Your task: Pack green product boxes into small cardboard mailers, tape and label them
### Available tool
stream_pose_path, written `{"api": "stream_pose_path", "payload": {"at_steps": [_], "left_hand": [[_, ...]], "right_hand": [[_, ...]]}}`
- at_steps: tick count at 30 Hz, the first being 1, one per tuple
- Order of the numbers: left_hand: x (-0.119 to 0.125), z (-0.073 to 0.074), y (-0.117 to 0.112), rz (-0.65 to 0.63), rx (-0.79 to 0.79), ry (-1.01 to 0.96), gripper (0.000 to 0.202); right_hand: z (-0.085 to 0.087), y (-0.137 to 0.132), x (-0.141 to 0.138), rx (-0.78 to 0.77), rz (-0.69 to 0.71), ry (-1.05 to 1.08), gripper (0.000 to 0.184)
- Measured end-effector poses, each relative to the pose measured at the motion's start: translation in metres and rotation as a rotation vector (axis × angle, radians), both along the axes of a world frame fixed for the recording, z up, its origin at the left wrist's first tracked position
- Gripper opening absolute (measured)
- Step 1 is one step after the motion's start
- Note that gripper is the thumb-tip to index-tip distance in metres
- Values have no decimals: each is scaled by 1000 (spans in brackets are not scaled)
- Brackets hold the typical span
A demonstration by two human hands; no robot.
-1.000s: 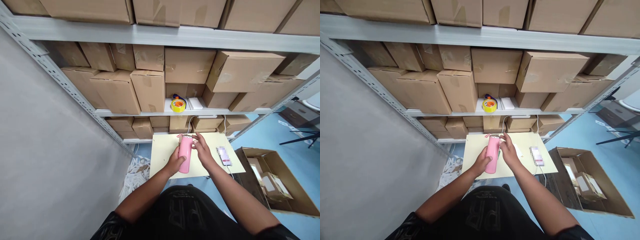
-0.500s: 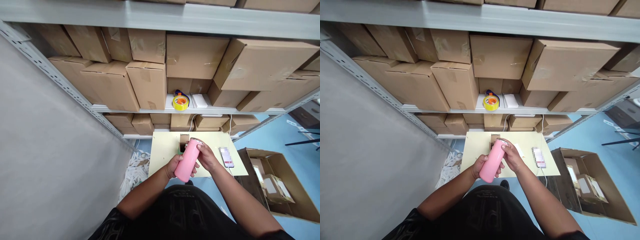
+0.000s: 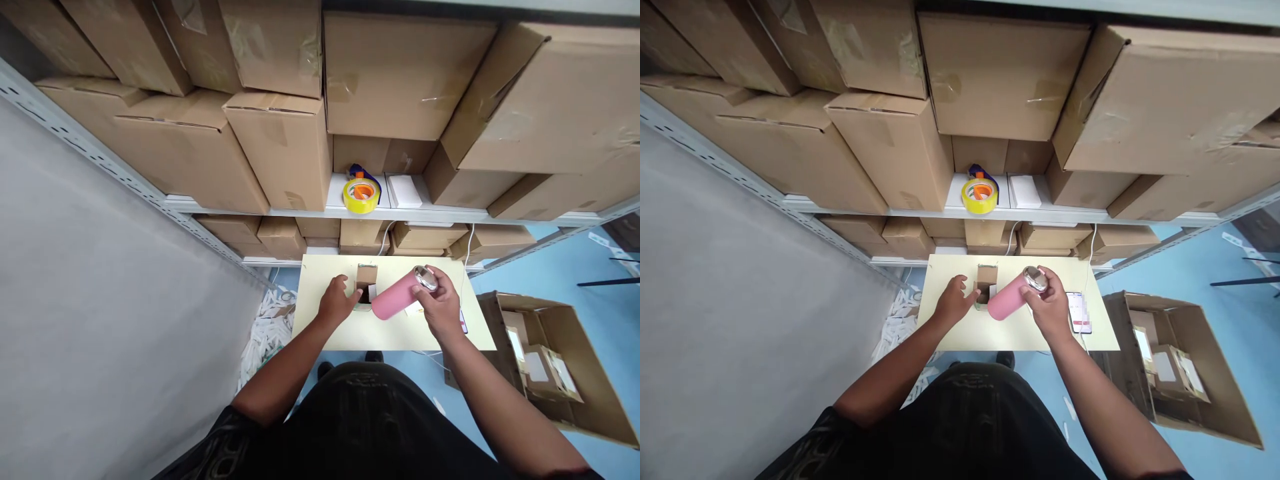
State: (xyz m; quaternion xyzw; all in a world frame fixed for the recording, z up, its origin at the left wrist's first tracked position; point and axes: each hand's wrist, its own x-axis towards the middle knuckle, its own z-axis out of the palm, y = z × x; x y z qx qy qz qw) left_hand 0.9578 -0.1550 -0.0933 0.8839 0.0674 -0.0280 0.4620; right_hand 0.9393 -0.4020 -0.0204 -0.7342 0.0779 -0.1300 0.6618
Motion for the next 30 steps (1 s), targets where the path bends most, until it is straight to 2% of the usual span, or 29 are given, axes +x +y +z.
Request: {"api": "stream_pose_path", "payload": {"at_steps": [3, 7, 10, 17, 20, 25, 30], "left_hand": [[11, -18, 1, -43, -68, 173, 8], [9, -40, -2, -25, -144, 240, 10], [5, -48, -1, 30, -198, 290, 8], [2, -50, -3, 122, -342, 347, 4], [-2, -50, -6, 118, -382, 343, 4], [-6, -50, -11, 87, -377, 322, 6], [-9, -52, -18, 94, -370, 337, 6]], "right_hand": [[-8, 15, 14, -73, 70, -36, 72], [-34, 37, 26, -262, 195, -23, 74], [-46, 39, 27, -375, 215, -30, 73], [-39, 25, 19, -504, 276, -87, 72], [-41, 25, 15, -568, 301, -100, 72], [-64, 32, 11, -628, 452, -102, 62], [-98, 36, 6, -813, 426, -80, 57]]}}
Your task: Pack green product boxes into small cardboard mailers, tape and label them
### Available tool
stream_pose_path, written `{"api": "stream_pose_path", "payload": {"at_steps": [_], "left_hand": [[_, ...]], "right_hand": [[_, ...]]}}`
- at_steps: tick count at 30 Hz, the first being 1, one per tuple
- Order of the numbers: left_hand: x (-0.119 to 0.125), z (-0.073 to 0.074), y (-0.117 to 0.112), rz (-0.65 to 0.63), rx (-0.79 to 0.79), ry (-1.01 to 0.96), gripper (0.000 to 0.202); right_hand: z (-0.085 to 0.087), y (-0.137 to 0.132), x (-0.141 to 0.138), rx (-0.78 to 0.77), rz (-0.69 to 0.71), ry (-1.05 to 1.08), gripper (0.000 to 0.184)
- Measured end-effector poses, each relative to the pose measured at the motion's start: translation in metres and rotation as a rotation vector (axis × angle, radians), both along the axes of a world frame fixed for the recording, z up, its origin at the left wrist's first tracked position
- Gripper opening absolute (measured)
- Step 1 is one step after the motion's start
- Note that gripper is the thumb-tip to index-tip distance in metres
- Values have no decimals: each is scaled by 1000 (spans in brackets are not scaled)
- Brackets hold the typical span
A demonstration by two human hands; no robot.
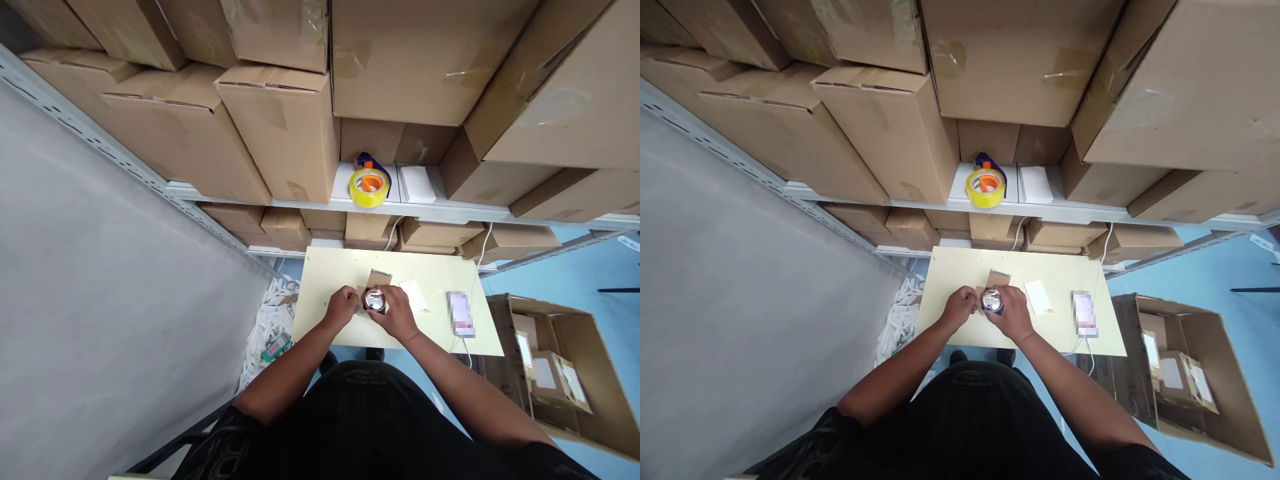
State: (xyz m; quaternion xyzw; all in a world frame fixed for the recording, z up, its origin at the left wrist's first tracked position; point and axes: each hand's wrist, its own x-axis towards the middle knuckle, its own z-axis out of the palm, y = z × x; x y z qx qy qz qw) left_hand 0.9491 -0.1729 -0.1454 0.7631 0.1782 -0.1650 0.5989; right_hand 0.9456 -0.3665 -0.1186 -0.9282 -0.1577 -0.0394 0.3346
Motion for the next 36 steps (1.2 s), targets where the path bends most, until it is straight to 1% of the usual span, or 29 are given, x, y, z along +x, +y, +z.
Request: {"api": "stream_pose_path", "payload": {"at_steps": [3, 6, 8, 10, 12, 14, 15, 16, 17, 19, 20, 21, 22, 23, 25, 28, 32, 34, 36], "left_hand": [[-3, -3, -3, 12, -45, -1, 8], [-6, -2, -4, 30, -76, 4, 8], [-8, 2, -3, 21, -86, 13, 8], [-11, 8, -2, -37, -95, -19, 10], [-14, 12, -2, -142, -87, -142, 15], [-16, 13, -4, -245, -40, -294, 17], [-16, 12, -5, -271, -3, -343, 16], [-15, 11, -8, -272, 35, -358, 17], [-13, 9, -10, -251, 66, -340, 27], [-5, 6, -14, -203, 83, -258, 59], [1, 6, -15, -207, 67, -224, 74], [7, 7, -16, -235, 43, -209, 85], [14, 9, -15, -284, 20, -217, 89], [19, 11, -13, -343, 5, -249, 86], [26, 18, -7, -446, -1, -363, 70], [23, 23, 4, -539, 38, -558, 46], [6, 15, 11, -589, 226, -706, 18], [1, 10, 10, -599, 321, -748, 13], [-1, 7, 7, -613, 393, -785, 14]], "right_hand": [[-13, -1, -5, -93, -6, -9, 63], [-15, -5, -10, -150, 32, -5, 65], [-15, -9, -14, -123, 46, 12, 66], [-16, -16, -19, -24, 2, 58, 69], [-21, -23, -25, 129, -100, 167, 68], [-29, -29, -31, 280, -165, 319, 61], [-33, -30, -32, 339, -167, 385, 57], [-37, -31, -33, 379, -155, 431, 54], [-40, -31, -34, 399, -139, 455, 53], [-44, -28, -32, 389, -123, 447, 59], [-44, -26, -31, 366, -117, 430, 65], [-45, -24, -28, 340, -107, 413, 71], [-45, -23, -26, 315, -95, 397, 77], [-45, -21, -23, 294, -85, 386, 81], [-47, -20, -18, 269, -92, 380, 84], [-49, -19, -13, 261, -120, 380, 84], [-50, -19, -12, 267, -101, 381, 83], [-50, -19, -13, 268, -98, 387, 83], [-51, -19, -13, 268, -102, 389, 82]]}}
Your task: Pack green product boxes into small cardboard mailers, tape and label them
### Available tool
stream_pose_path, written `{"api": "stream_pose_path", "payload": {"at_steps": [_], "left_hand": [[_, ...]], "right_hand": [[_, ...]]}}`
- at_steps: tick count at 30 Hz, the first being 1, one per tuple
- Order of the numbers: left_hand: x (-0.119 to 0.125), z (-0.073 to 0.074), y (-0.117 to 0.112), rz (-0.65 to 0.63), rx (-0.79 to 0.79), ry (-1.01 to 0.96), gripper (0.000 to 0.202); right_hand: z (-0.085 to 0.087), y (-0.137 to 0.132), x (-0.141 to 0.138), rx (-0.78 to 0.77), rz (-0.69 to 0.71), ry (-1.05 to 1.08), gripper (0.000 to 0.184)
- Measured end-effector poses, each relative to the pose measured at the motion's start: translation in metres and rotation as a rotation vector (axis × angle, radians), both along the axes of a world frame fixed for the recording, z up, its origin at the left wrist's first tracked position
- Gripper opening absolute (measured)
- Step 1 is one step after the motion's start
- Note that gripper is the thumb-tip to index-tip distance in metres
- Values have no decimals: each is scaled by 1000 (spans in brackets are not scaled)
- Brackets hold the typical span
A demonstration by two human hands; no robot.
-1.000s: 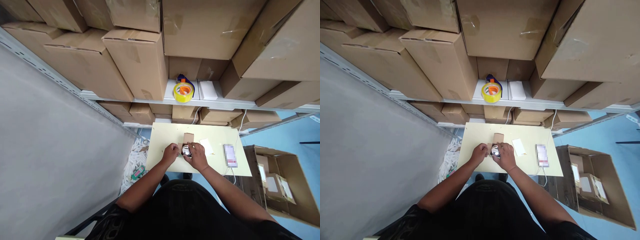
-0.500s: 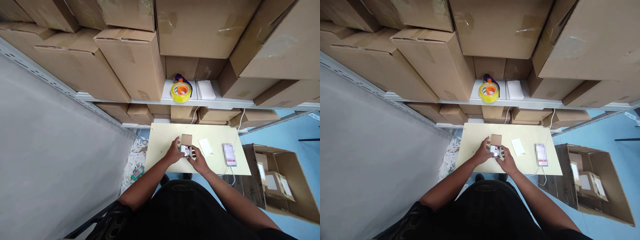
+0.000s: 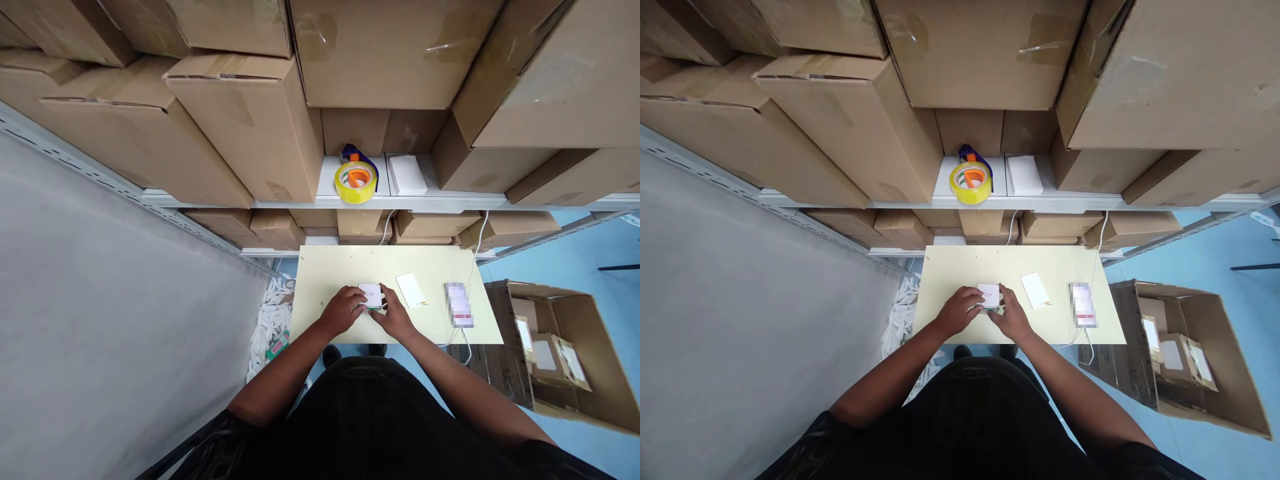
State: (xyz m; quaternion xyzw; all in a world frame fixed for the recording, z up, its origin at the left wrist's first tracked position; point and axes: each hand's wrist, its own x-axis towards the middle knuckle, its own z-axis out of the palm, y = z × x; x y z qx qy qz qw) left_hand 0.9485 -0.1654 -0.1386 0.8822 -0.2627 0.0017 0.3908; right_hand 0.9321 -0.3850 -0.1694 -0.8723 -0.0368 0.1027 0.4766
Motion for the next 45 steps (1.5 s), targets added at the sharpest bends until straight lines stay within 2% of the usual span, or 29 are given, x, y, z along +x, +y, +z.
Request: {"api": "stream_pose_path", "payload": {"at_steps": [8, 16, 18, 20, 21, 23, 26, 28, 30, 35, 39, 45], "left_hand": [[6, -1, 3, -94, 179, -170, 21], [0, 7, 0, -203, 405, -196, 21], [-4, 7, -3, -214, 414, -159, 17], [-12, 3, -5, -184, 336, -91, 14], [-17, -1, -5, -142, 260, -43, 20], [-29, -10, -6, -1, 52, 103, 47], [-46, -29, -10, 242, -246, 432, 85], [-51, -41, -13, 312, -348, 630, 95], [-51, -51, -15, 322, -390, 729, 95], [-29, -66, -1, 435, -481, 745, 80], [4, -67, 33, 536, -442, 655, 69], [72, -60, 87, 610, -414, 635, 72]], "right_hand": [[-3, 0, 0, -34, 12, -44, 83], [-4, 1, -5, -43, 11, -37, 83], [-4, 0, -6, -38, 6, -27, 84], [-6, -4, -9, -32, 6, 3, 84], [-7, -5, -10, -34, 13, 33, 83], [-11, -8, -14, -51, 49, 122, 79], [-23, -9, -18, -55, 115, 257, 72], [-32, -7, -19, -21, 131, 295, 68], [-41, -1, -17, 7, 116, 304, 65], [-54, 28, 8, 26, 120, 309, 68], [-54, 71, 46, 59, 156, 345, 71], [-50, 139, 114, 70, 134, 392, 71]]}}
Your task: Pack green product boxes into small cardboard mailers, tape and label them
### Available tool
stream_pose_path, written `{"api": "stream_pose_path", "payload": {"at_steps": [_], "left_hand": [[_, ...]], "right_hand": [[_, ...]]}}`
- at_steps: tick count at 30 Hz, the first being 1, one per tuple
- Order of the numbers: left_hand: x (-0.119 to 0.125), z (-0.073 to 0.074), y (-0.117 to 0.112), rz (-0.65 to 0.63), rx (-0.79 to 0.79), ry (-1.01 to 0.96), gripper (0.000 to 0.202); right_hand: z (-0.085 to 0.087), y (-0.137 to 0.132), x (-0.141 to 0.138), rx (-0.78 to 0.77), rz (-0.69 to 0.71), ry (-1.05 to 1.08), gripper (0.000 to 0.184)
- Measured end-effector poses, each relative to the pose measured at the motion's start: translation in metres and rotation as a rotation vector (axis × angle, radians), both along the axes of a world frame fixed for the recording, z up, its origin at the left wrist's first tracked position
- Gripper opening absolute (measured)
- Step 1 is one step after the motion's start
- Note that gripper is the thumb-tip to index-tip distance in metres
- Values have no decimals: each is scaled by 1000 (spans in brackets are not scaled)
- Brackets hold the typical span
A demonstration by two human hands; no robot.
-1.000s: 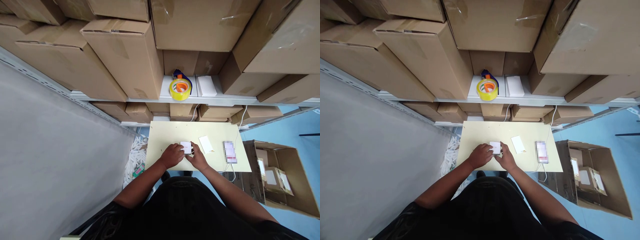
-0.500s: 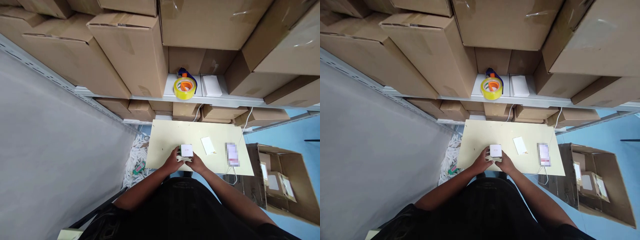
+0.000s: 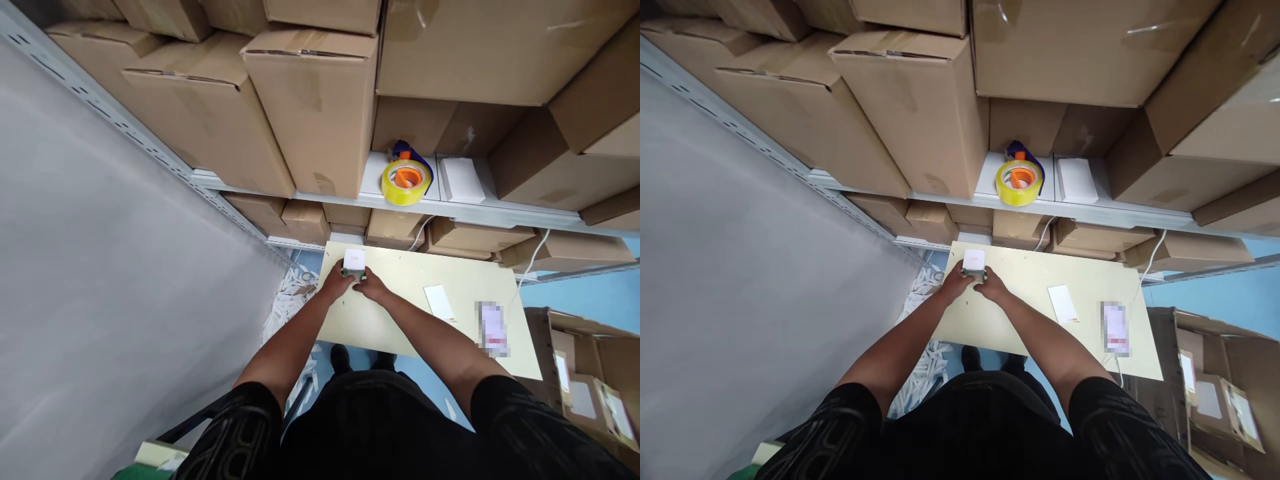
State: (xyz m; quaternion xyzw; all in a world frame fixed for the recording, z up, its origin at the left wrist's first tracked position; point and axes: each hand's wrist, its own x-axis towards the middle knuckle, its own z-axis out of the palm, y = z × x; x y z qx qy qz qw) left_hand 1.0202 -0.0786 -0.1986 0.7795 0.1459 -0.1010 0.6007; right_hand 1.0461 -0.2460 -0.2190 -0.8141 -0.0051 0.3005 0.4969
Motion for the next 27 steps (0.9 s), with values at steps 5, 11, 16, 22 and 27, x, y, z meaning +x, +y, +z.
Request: {"api": "stream_pose_path", "payload": {"at_steps": [5, 11, 16, 22, 27], "left_hand": [[39, 8, 20, -11, 21, 19, 72], [45, -1, 28, -36, 50, -2, 73], [35, -12, 31, -11, 50, 20, 77], [-23, -27, 36, 84, 54, 156, 69], [-88, -31, 35, -4, 126, 273, 48]], "right_hand": [[2, 26, 37, -42, -6, 0, 71], [0, 30, 47, -116, -47, 29, 72], [-4, 21, 30, -141, -118, 75, 72], [-3, -14, -23, -107, -197, 146, 45], [6, -56, -74, -89, -294, 217, 27]]}}
